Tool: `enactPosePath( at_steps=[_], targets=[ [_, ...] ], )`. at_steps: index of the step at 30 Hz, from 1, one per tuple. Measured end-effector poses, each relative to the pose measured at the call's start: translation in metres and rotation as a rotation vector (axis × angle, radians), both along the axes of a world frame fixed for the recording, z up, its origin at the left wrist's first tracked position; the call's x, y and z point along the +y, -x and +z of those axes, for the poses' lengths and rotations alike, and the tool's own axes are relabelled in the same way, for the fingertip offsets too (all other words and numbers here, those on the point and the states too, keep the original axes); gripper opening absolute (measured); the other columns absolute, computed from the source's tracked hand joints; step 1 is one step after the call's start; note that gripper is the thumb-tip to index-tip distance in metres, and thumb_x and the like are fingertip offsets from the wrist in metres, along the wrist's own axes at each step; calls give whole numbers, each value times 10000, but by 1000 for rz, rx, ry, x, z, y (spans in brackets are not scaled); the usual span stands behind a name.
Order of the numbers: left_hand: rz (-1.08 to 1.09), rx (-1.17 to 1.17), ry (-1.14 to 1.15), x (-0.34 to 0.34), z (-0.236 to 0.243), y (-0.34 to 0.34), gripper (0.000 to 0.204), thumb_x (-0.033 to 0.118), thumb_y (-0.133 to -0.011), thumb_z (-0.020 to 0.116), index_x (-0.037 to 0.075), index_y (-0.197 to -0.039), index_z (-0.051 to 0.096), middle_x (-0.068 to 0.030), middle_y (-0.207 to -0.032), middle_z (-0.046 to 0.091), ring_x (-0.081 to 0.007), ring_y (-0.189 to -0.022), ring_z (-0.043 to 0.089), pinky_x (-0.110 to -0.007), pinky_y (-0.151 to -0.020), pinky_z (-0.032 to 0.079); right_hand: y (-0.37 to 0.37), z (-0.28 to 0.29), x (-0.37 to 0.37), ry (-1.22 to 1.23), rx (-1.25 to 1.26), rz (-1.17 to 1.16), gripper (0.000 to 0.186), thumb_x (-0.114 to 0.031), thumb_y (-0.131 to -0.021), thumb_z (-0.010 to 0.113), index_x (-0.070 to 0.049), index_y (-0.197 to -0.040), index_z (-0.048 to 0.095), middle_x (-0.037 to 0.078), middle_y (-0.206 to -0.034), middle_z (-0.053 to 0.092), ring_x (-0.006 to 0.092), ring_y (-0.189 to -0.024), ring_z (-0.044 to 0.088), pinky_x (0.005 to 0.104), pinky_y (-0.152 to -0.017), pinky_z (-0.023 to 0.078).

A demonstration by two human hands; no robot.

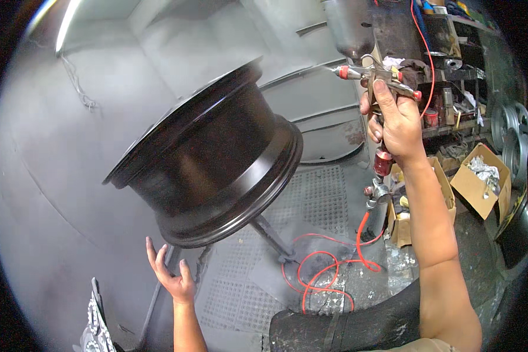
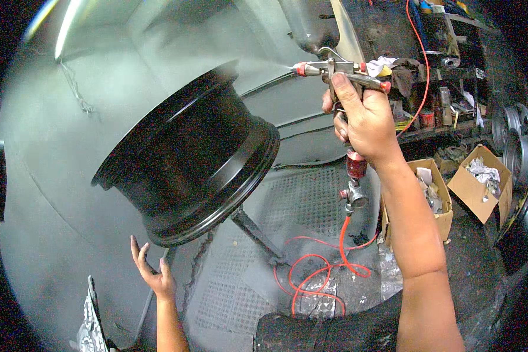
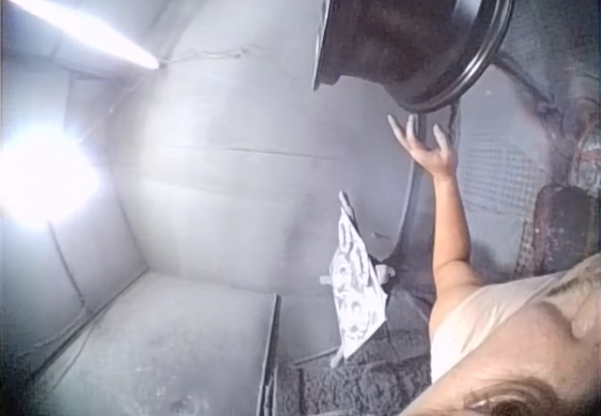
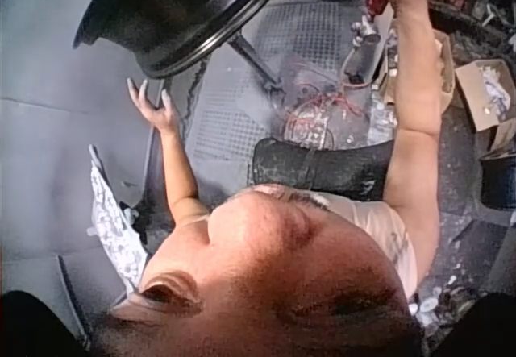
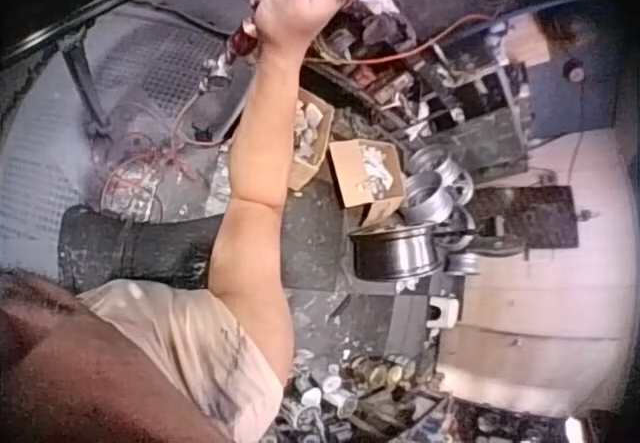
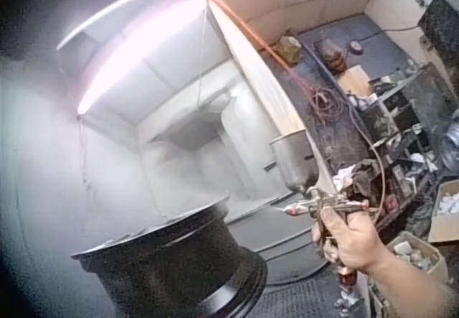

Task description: Applying black spray paint to automotive wheel rims in a paint booth.

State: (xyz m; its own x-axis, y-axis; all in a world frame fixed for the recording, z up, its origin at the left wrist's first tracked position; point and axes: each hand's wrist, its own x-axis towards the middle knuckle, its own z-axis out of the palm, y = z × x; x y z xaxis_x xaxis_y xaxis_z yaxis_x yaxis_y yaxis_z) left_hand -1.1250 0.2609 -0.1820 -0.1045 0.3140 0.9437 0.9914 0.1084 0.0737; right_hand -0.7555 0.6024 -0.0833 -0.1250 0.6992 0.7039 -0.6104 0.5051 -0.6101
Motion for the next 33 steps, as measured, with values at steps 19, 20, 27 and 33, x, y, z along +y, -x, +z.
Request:
enactPosePath(
  at_steps=[19, 20, 27, 33],
  targets=[
    [-112, -105, -81, -24, 9, -3, 425, 345, -1009, 515, 27, -1287, 564, -214, -1596, 348, -371, -1469, 335, -479, -1199, 233, 7, 12, 9, -57, -32, -61, 318, -338, -1060, 536, -36, -1060, 638, 31, -740, 617, 54, -397, 442, 229, -359, 350],
    [-103, -123, -96, -27, 10, -3, 480, 414, -1025, 473, 23, -1289, 562, -211, -1593, 354, -366, -1468, 336, -480, -1201, 226, 9, 12, 11, -57, -34, -55, 321, -338, -1058, 541, -36, -1080, 646, 29, -734, 617, 55, -392, 440, 229, -356, 350],
    [-79, -191, -136, -43, 3, 5, 598, 520, -1046, 398, -8, -1283, 549, -231, -1574, 355, -359, -1446, 351, -493, -1195, 235, 26, 15, 25, -51, -16, -28, 312, -339, -1055, 547, -46, -1059, 654, 24, -721, 618, 59, -381, 440, 239, -352, 341],
    [-55, -265, -152, -55, -8, 11, 632, 536, -1055, 355, -15, -1313, 526, -203, -1570, 368, -324, -1422, 372, -469, -1203, 222, 44, 18, 50, -57, -29, -74, 326, -353, -1049, 557, -49, -966, 641, 21, -691, 609, 72, -378, 450, 258, -354, 342]
  ],
)
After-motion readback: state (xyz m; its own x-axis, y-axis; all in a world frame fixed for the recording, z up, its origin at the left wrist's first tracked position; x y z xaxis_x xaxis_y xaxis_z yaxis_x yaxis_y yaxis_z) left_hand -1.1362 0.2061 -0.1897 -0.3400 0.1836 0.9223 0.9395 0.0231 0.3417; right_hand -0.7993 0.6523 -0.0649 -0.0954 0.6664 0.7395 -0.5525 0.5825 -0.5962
